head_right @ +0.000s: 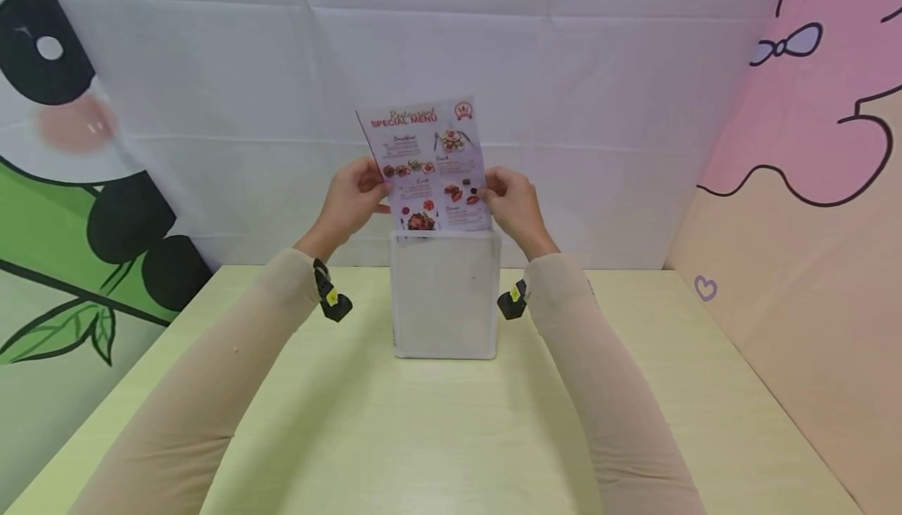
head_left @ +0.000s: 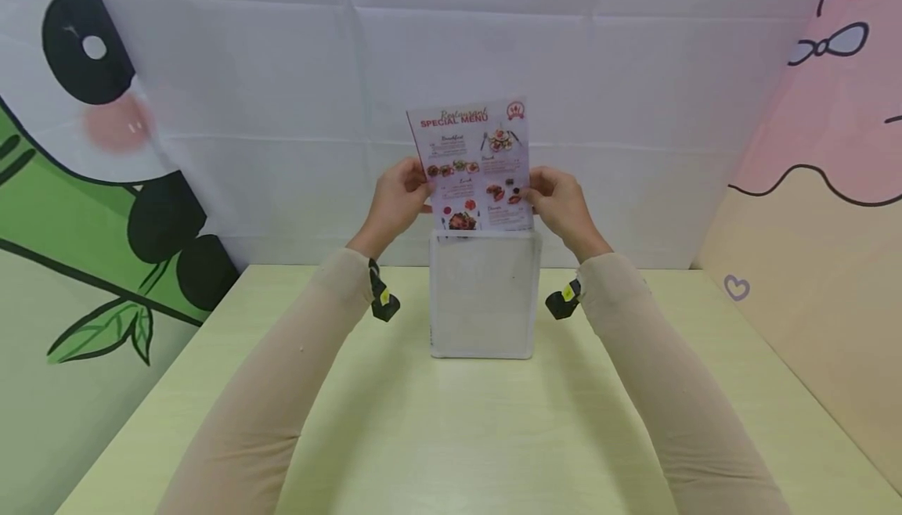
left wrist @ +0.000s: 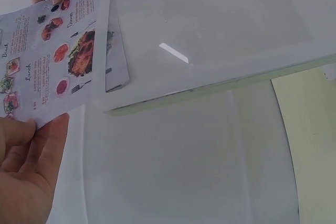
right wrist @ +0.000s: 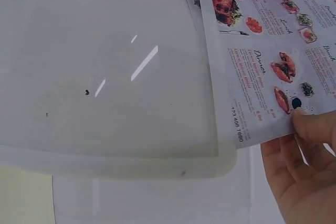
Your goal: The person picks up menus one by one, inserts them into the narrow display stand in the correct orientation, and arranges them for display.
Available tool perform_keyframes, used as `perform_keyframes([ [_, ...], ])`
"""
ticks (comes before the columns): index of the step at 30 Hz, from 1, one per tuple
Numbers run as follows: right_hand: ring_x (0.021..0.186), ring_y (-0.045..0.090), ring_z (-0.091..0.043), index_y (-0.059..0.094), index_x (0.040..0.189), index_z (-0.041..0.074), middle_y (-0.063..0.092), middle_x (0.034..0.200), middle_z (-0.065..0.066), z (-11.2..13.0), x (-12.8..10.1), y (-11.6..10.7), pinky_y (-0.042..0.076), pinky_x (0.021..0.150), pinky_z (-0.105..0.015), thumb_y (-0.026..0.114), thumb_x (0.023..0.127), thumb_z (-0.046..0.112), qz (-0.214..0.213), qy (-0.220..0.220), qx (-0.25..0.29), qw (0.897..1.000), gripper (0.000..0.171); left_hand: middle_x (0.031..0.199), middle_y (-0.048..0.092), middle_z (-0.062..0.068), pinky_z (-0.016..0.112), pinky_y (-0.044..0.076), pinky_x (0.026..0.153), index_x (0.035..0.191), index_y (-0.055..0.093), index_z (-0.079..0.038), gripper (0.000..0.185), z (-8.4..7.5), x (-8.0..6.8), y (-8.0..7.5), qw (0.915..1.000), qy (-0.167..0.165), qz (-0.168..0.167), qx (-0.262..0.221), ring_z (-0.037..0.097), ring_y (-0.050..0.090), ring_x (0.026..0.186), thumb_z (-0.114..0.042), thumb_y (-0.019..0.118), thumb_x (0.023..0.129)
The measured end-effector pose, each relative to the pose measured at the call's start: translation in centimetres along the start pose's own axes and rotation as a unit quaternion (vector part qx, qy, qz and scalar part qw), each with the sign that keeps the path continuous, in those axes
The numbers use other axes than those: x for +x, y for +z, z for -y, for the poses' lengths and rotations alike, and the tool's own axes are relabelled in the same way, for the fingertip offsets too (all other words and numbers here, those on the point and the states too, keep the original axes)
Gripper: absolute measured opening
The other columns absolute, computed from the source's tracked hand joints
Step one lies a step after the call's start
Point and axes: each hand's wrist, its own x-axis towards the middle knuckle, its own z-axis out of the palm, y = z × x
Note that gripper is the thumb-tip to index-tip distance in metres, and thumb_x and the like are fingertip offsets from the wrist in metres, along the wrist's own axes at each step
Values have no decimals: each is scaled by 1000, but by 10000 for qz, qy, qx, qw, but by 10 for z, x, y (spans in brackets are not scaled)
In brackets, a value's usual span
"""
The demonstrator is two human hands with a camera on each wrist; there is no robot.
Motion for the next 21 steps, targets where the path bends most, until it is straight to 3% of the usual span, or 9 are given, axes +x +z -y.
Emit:
perform_keyframes([
  [10,95,62,-21,61,120,3,65,115,-16,-4,-3,0,56,83,-34,56,95,6,137,48,37,9999,26,109,65,18,31,59,77,109,56,0,15,3,-3,1,10000,-49,23,32,27,66,99,1,54,95],
  [21,103,64,-26,60,122,2,64,118,-18,-11,-6,-1,54,91,-36,56,95,5,269,74,111,9995,27,109,65,20,32,58,80,109,57,2,16,7,-5,2,10000,-19,86,40,28,66,98,4,54,94],
])
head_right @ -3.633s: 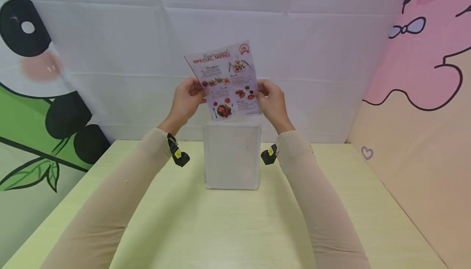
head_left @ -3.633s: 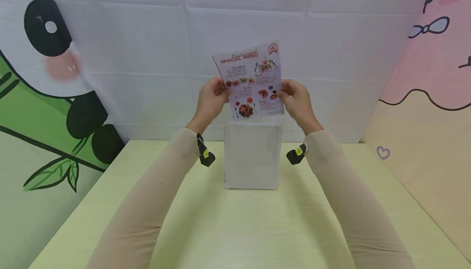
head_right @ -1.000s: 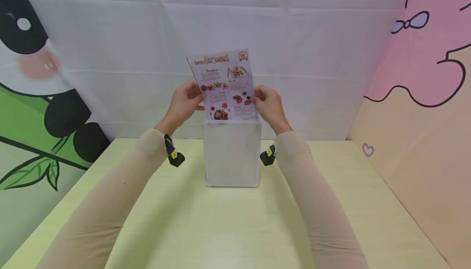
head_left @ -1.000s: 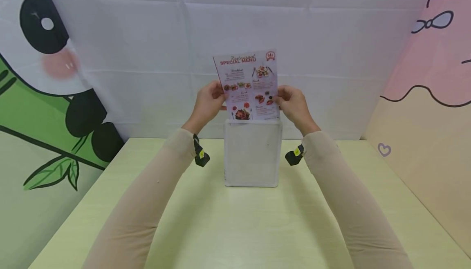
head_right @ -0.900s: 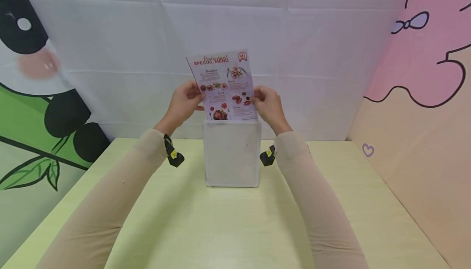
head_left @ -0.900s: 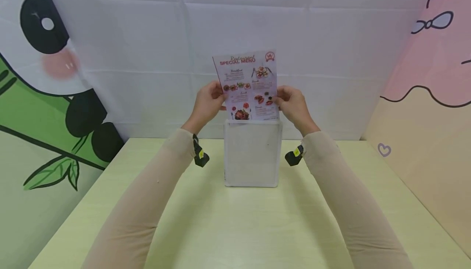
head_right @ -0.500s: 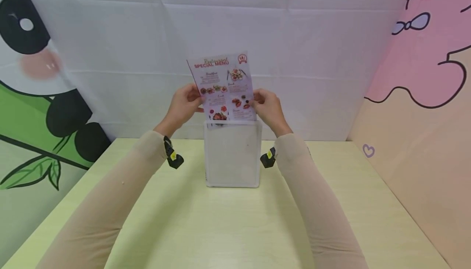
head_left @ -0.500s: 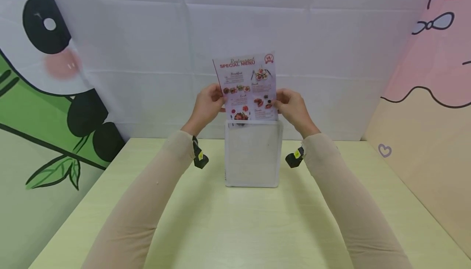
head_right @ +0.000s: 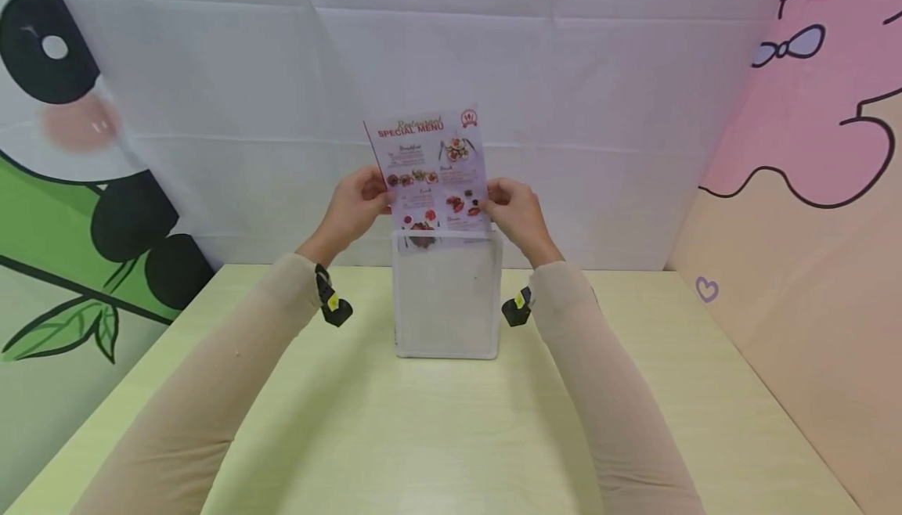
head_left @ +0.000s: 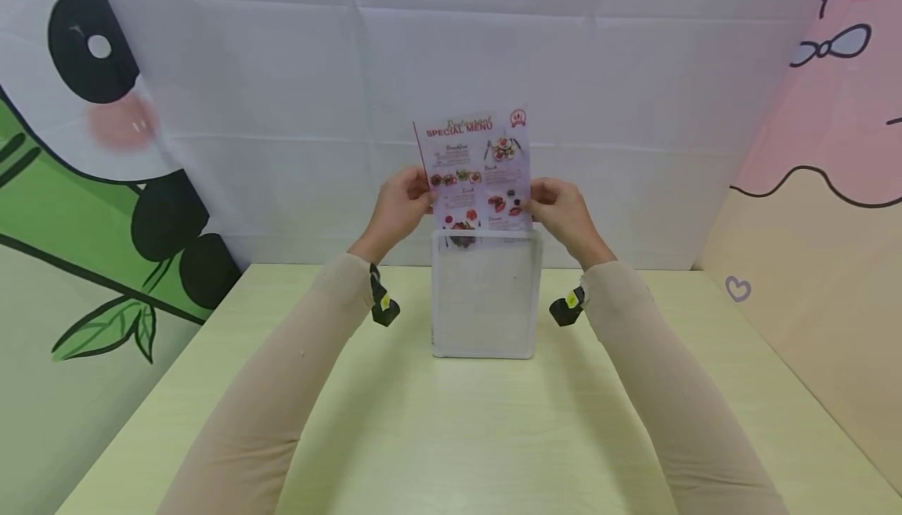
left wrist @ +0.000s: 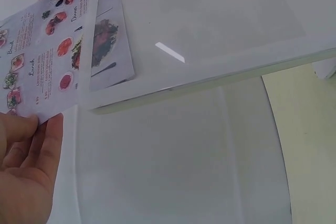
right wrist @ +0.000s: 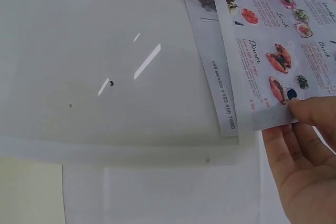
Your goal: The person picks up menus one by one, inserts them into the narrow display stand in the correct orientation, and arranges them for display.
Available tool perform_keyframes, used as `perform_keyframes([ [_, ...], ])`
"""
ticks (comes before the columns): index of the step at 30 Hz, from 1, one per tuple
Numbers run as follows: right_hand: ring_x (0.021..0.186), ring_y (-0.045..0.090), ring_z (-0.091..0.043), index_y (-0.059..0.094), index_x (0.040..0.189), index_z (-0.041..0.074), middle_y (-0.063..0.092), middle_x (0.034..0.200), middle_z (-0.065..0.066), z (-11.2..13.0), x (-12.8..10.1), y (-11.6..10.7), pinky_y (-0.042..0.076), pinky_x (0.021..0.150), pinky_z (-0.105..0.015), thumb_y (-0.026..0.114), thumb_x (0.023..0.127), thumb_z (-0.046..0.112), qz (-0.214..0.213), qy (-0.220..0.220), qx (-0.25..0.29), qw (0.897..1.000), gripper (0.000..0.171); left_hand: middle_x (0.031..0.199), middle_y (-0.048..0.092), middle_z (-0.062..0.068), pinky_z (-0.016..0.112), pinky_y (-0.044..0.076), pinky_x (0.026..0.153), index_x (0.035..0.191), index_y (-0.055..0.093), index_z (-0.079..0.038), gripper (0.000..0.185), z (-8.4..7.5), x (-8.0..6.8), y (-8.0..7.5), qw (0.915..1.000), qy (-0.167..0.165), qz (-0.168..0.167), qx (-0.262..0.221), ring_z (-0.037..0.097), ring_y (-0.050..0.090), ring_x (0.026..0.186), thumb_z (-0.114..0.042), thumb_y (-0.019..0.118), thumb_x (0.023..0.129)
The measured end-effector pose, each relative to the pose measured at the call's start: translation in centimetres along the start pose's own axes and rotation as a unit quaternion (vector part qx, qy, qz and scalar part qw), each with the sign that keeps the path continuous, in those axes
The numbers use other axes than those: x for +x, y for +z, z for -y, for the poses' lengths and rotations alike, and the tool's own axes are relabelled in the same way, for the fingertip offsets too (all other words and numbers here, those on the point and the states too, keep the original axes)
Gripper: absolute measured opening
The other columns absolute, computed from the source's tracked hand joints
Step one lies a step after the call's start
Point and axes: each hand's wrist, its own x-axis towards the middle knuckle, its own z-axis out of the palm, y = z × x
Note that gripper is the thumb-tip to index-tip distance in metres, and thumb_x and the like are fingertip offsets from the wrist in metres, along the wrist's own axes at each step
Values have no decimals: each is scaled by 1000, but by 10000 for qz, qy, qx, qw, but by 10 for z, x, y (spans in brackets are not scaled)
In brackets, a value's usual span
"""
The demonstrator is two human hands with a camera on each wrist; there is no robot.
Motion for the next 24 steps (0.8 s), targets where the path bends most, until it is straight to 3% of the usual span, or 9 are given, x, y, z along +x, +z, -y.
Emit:
perform_keyframes([
  [16,100,62,-19,60,124,3,64,117,-16,-8,-2,-2,55,88,-33,62,92,5,58,61,71,9999,32,109,64,18,32,58,82,113,57,2,18,4,-3,1,9997,-38,229,82,28,65,97,1,54,95],
  [24,100,63,-23,52,134,6,63,120,-18,-6,-3,-1,56,87,-33,60,94,8,54,162,86,9998,41,108,64,19,33,58,82,112,57,3,17,5,-3,0,9994,-6,323,97,29,65,98,2,54,94],
])
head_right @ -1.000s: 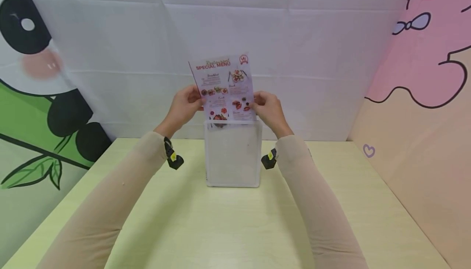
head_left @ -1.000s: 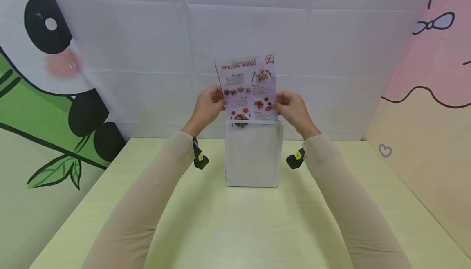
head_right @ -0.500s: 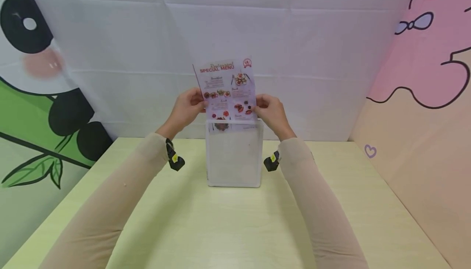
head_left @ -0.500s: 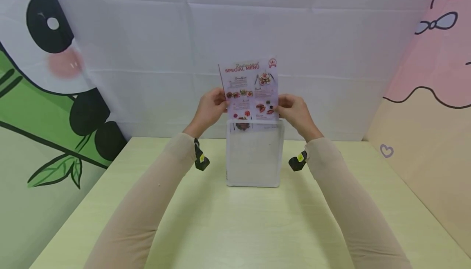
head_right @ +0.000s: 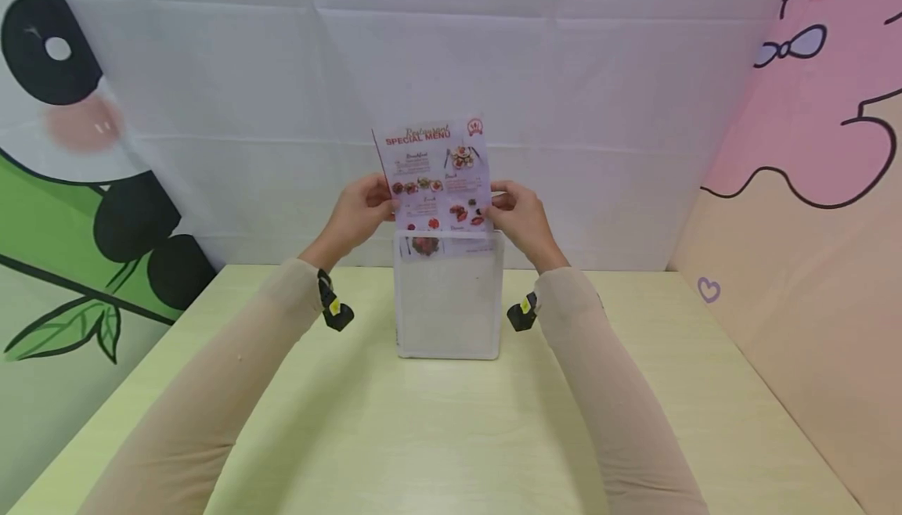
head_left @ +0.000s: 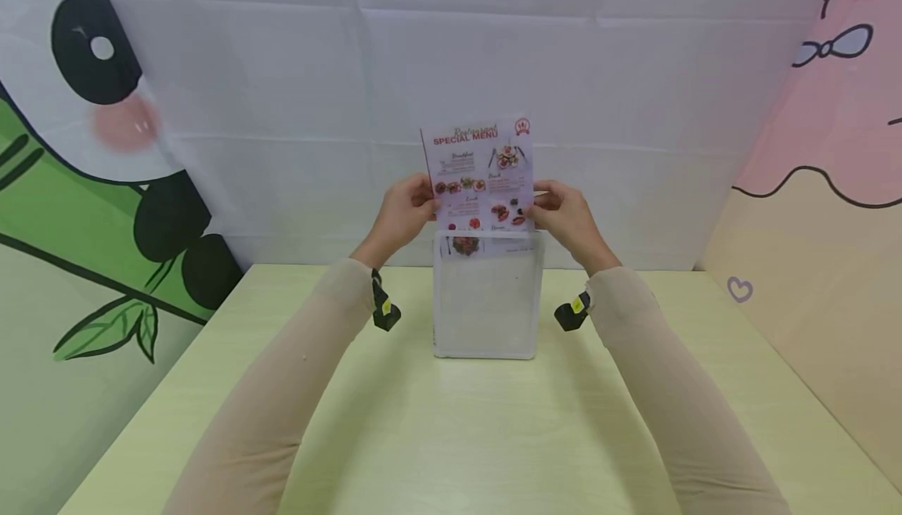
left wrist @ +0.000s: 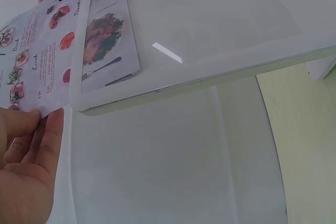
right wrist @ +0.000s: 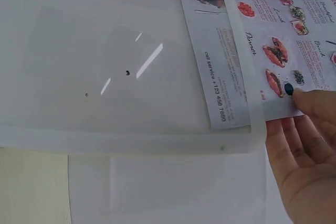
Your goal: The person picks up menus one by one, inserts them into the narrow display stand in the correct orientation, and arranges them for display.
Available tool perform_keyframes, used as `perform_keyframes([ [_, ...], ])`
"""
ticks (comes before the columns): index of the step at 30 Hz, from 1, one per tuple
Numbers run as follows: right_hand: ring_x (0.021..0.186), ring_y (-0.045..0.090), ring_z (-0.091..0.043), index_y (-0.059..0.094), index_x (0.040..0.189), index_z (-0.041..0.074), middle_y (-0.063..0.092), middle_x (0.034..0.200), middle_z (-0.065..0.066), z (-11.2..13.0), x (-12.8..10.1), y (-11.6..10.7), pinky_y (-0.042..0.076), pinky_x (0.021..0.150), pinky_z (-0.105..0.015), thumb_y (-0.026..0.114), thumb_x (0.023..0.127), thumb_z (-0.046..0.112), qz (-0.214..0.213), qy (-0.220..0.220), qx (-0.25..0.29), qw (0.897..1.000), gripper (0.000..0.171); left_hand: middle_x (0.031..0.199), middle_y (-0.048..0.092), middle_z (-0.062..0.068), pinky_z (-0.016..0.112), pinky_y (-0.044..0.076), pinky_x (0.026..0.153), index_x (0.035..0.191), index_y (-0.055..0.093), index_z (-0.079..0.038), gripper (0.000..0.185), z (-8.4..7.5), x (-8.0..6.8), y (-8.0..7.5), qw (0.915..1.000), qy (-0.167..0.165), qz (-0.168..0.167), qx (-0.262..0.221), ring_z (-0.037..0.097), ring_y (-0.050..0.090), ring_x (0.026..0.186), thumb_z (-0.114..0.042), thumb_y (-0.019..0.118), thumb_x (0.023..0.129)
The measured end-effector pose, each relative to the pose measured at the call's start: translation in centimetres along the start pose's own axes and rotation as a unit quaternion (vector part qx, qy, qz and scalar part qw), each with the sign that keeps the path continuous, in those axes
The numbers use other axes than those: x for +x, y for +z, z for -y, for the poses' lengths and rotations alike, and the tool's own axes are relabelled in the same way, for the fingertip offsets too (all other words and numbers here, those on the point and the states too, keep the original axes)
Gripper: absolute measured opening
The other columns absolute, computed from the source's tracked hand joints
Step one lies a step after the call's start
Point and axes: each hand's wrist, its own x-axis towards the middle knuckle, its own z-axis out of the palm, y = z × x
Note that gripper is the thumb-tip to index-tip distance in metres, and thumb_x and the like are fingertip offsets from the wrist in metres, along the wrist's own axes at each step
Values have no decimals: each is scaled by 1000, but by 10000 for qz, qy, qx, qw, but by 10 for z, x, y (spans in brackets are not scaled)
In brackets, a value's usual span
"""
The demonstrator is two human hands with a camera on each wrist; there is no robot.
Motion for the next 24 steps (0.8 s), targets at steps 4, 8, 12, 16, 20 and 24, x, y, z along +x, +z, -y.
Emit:
perform_keyframes([
  [4,104,64,-27,50,136,8,63,121,-18,1,-1,1,56,88,-37,58,96,11,-53,38,12,10000,41,108,64,19,33,58,82,112,57,3,17,1,-1,0,10000,41,43,70,29,65,98,2,54,94],
  [8,104,64,-28,51,134,8,63,121,-18,1,-1,2,56,88,-40,56,97,11,-74,-18,17,10000,38,108,64,19,34,58,82,112,58,3,17,2,-2,1,9999,50,65,113,29,65,98,2,54,95],
  [12,102,64,-27,53,131,6,63,120,-19,0,0,2,56,88,-38,55,98,13,-53,-90,25,9999,34,108,64,19,34,58,83,112,57,2,18,3,-3,1,9998,22,94,145,29,65,98,2,54,95],
  [16,101,64,-25,55,126,4,63,121,-18,-2,0,2,57,86,-35,56,98,19,-72,-106,19,9999,32,108,64,19,34,58,83,112,57,3,18,4,-3,2,9997,66,167,145,29,65,98,1,54,95],
  [20,99,64,-24,56,123,3,63,120,-18,-4,0,2,57,85,-35,56,98,24,-121,-43,15,9999,33,107,64,19,34,57,83,112,58,3,17,6,-3,3,9996,115,252,110,29,65,98,2,54,95],
  [24,97,64,-22,57,119,3,63,117,-17,-5,0,3,57,86,-36,57,97,25,-189,0,29,9998,31,107,64,19,34,57,83,111,58,3,17,8,-2,4,9994,77,296,130,29,65,99,1,54,95],
])
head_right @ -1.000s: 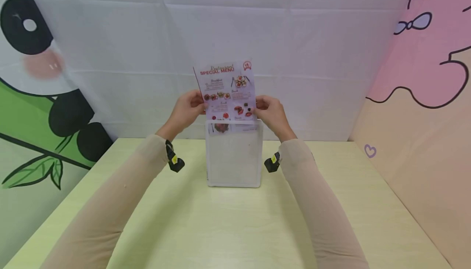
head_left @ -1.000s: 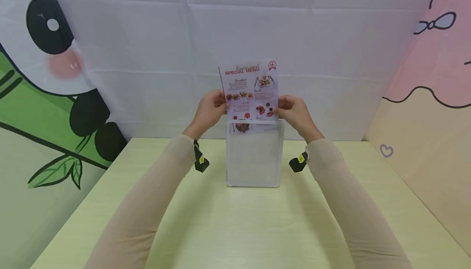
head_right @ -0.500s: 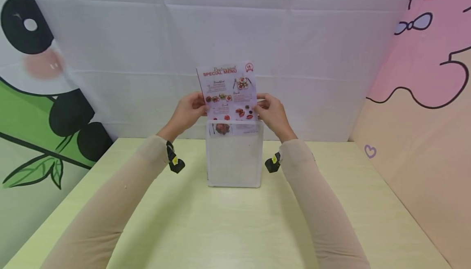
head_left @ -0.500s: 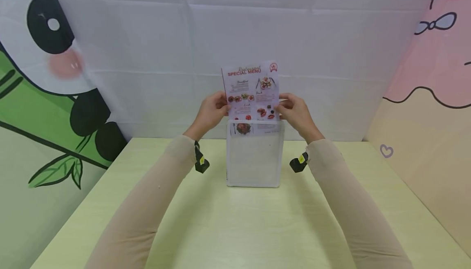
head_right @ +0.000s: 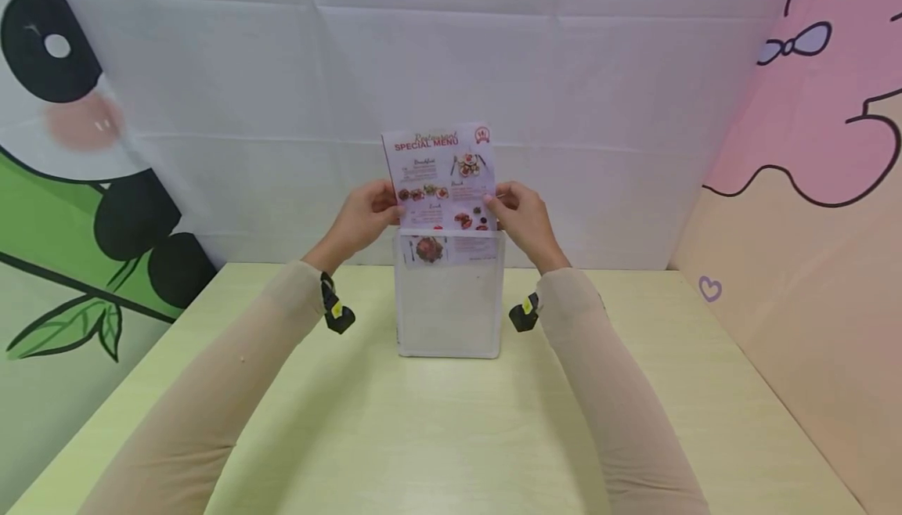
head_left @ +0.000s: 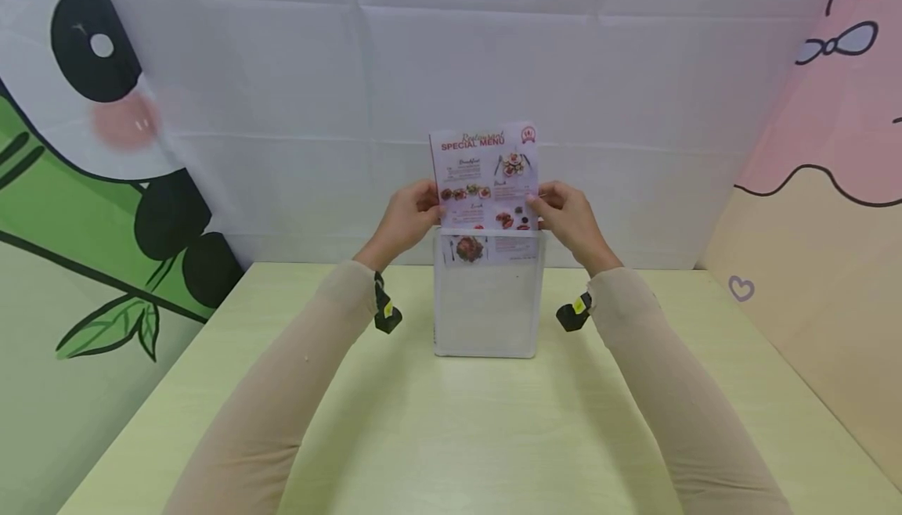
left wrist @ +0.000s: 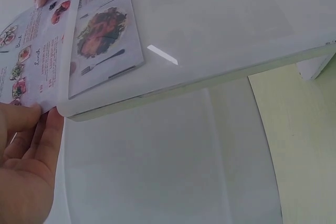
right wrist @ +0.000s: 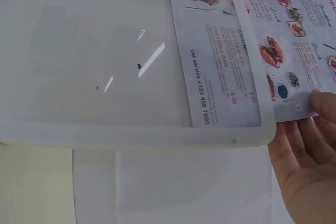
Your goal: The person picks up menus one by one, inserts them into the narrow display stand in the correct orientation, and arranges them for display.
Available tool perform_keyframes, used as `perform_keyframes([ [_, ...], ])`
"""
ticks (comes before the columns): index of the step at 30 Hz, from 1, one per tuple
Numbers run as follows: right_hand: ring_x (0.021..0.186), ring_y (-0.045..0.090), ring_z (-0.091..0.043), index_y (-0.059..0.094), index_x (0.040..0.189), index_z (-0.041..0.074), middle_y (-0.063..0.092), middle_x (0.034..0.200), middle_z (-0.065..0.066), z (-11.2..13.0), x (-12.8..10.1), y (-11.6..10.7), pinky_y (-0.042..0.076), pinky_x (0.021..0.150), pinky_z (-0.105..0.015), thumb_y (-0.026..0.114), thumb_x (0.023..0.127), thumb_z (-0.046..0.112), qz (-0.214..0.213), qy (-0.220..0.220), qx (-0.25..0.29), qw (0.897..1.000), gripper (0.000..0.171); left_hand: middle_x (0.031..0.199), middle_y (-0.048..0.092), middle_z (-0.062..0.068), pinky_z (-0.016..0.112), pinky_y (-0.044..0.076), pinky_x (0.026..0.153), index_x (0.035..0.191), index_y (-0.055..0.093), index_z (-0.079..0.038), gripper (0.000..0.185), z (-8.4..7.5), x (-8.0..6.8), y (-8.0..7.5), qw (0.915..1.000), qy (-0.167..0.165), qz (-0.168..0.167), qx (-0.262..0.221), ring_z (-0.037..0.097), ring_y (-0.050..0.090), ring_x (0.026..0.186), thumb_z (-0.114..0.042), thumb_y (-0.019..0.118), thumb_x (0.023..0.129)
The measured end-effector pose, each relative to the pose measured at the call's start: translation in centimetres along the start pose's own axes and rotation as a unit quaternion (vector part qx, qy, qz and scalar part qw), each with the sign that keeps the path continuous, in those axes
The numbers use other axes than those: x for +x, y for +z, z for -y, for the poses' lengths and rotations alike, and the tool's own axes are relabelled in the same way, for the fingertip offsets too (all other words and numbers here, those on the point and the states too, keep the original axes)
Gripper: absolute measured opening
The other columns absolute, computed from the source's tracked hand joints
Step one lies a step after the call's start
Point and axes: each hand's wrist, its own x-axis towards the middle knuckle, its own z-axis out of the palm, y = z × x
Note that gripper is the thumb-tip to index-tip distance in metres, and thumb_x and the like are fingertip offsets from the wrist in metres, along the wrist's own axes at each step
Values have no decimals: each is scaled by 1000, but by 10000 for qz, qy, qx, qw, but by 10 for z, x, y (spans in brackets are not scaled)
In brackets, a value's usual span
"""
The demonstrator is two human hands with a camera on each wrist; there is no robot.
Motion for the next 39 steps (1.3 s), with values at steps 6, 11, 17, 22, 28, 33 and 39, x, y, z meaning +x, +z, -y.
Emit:
perform_keyframes([
  [6,96,61,-17,58,109,4,64,111,-12,-1,-1,0,57,85,-35,58,96,32,-81,49,78,9999,31,109,64,19,35,57,84,112,58,3,19,-1,-2,1,9999,-54,76,68,29,65,100,2,55,94],
  [11,93,61,-16,57,103,4,64,103,-8,-2,-1,0,57,82,-31,58,95,35,-104,91,104,9999,31,111,64,20,36,56,86,113,58,3,20,-1,-3,2,9998,-34,117,150,30,64,102,2,55,94],
  [17,88,63,-13,57,100,4,66,100,-8,-5,-2,0,57,81,-28,59,95,32,-117,51,107,9999,28,111,64,20,38,54,89,113,59,4,20,0,-3,2,9996,-13,116,275,30,63,103,3,55,93],
  [22,84,65,-10,59,104,3,69,106,-13,-7,-3,0,57,82,-28,61,95,30,-105,-18,166,9998,28,112,64,20,39,53,93,112,59,4,20,1,-3,2,9994,43,111,320,30,63,104,3,55,92],
  [28,84,66,-9,60,114,2,68,114,-16,-10,-2,0,56,85,-29,60,95,29,-62,-74,128,9999,33,112,64,20,39,52,94,113,59,4,21,0,-4,2,9991,79,144,388,30,63,104,3,56,92],
  [33,87,65,-11,59,115,1,67,115,-16,-12,-3,0,55,86,-29,60,95,28,-53,-91,156,9998,33,112,64,20,39,52,93,115,58,4,24,0,-5,2,9996,81,172,195,30,63,103,4,55,91],
  [39,96,62,-15,60,116,1,65,116,-15,-15,-5,1,53,92,-32,60,96,29,17,-15,30,10000,34,111,64,18,38,51,93,117,57,2,25,2,-6,2,9998,36,199,-15,28,62,102,2,56,92],
])
